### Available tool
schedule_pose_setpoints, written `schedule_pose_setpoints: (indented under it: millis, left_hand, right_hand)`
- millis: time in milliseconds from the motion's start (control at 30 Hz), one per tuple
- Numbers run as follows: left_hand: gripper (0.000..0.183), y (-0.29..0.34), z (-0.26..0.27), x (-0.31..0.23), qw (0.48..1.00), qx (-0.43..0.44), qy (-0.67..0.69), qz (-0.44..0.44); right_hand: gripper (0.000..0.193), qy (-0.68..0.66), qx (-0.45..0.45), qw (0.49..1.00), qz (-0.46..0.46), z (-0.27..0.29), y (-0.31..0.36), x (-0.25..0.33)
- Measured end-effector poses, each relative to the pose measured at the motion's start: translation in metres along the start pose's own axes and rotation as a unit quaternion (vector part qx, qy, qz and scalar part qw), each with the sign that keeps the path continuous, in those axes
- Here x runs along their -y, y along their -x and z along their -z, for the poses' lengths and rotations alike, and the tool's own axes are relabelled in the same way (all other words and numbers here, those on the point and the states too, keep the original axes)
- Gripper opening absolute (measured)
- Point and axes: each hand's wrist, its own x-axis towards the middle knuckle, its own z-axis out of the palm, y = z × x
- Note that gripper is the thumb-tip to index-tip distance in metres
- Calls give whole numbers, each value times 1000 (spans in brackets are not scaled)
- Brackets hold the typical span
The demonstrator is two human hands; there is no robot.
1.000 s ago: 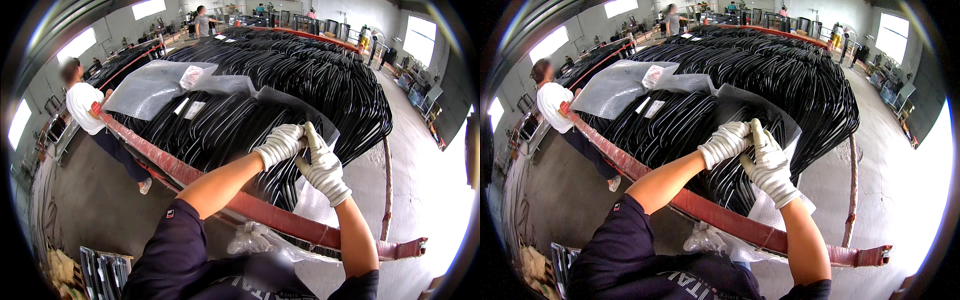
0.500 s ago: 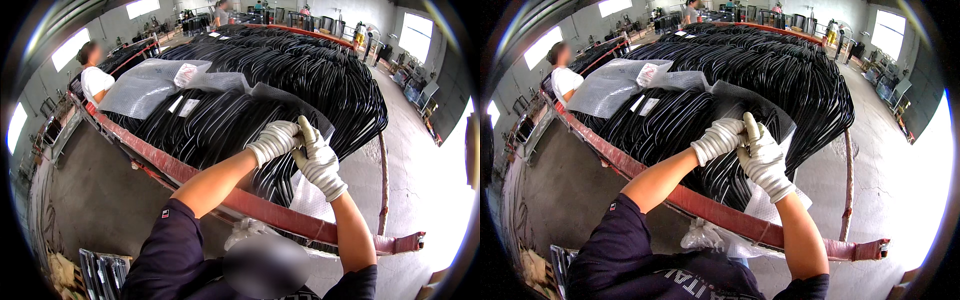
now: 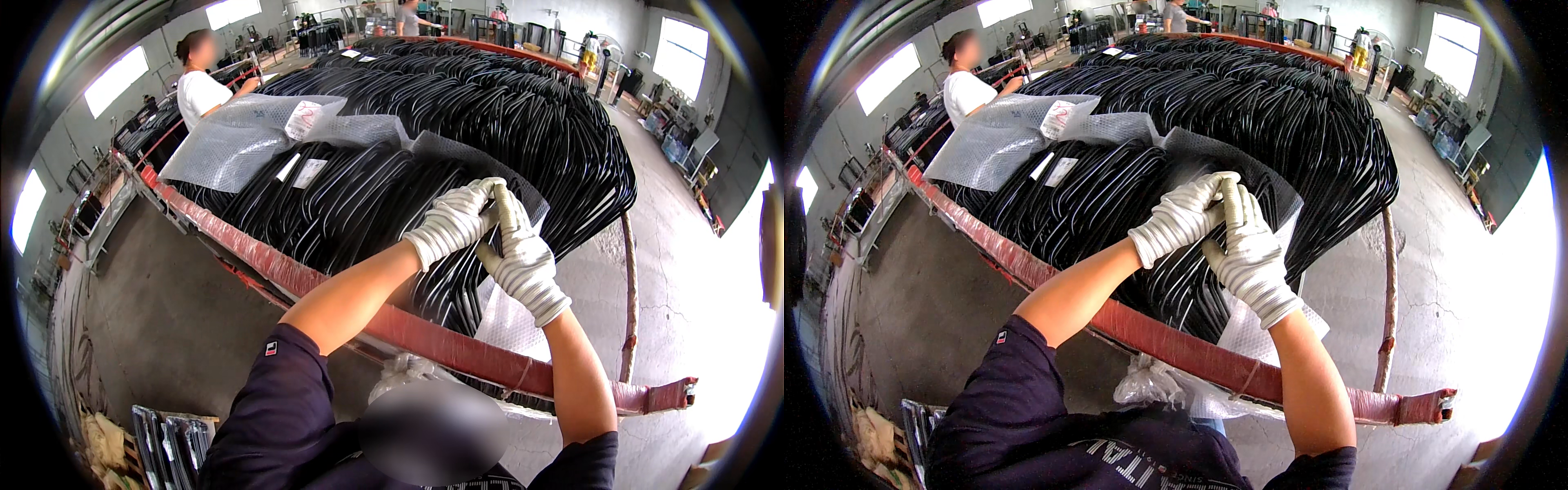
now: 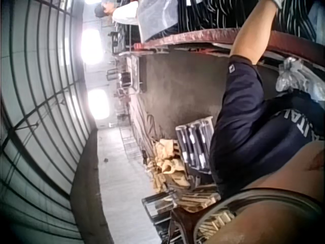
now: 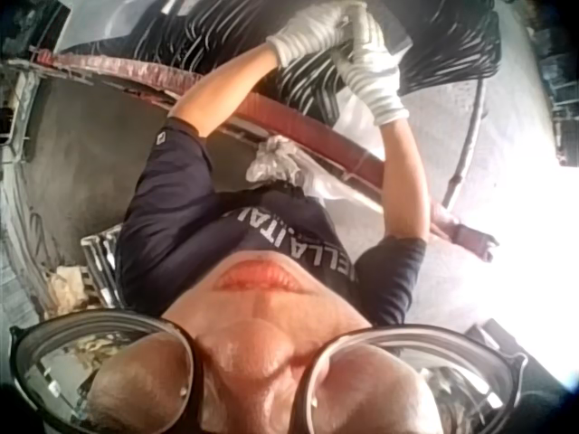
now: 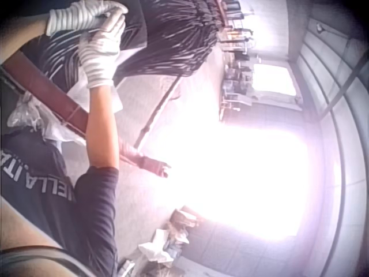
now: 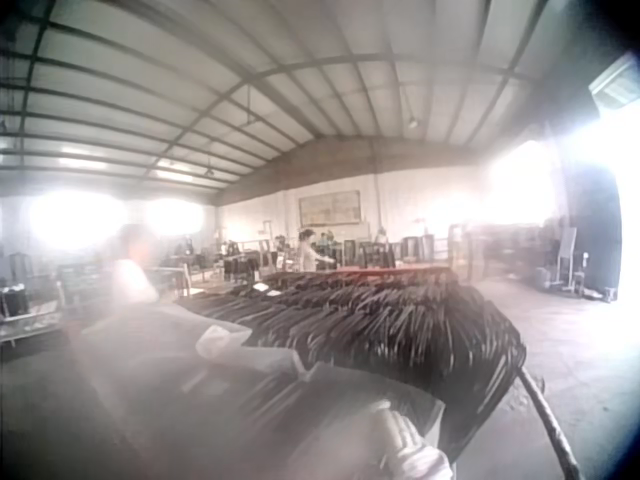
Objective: The person organizes black U-shaped metal rods within a large industrial rack, using their gloved hands to separate individual pieces and adjust the plastic wrap between layers.
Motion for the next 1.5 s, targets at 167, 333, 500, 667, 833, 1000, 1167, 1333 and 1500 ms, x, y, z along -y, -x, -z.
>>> schedule_pose_setpoints:
  millis: [167, 333, 500, 667, 833, 1000, 1167, 1333, 1500]
  left_hand:
    - [34, -2, -3, 8, 1000, -9, 21, 1]
    - [24, -3, 2, 2, 999, -16, -2, 33]
    - [28, -1, 10, -1, 995, -17, -80, 51]
    - [28, -5, 9, 4, 995, -8, -91, 49]
    - [26, -6, 10, 2, 994, -6, -89, 60]
    - [25, -6, 13, 6, 995, 20, -29, 94]
    - [33, -5, 19, -11, 980, 113, -9, 164]
    - [34, -4, 14, -4, 983, 109, -41, 144]
    - [30, -3, 13, -13, 978, 134, -13, 157]
  right_hand:
    - [81, -14, 15, 1000, -3, 1, 0, 1]
    - [77, -29, 38, 998, -28, 5, 0, 3]
    - [75, 17, 71, 995, -61, 4, 3, 4]
    - [74, -5, 99, 993, -59, 6, 0, 8]
    - [75, 4, 93, 994, -58, 2, 4, 2]
    - [79, -9, 79, 996, -34, 1, 3, 3]
    - [81, 0, 75, 997, -29, 2, 4, 0]
    - [80, 10, 78, 996, -31, 1, 3, 1]
    - [80, 8, 75, 997, -31, 2, 3, -1]
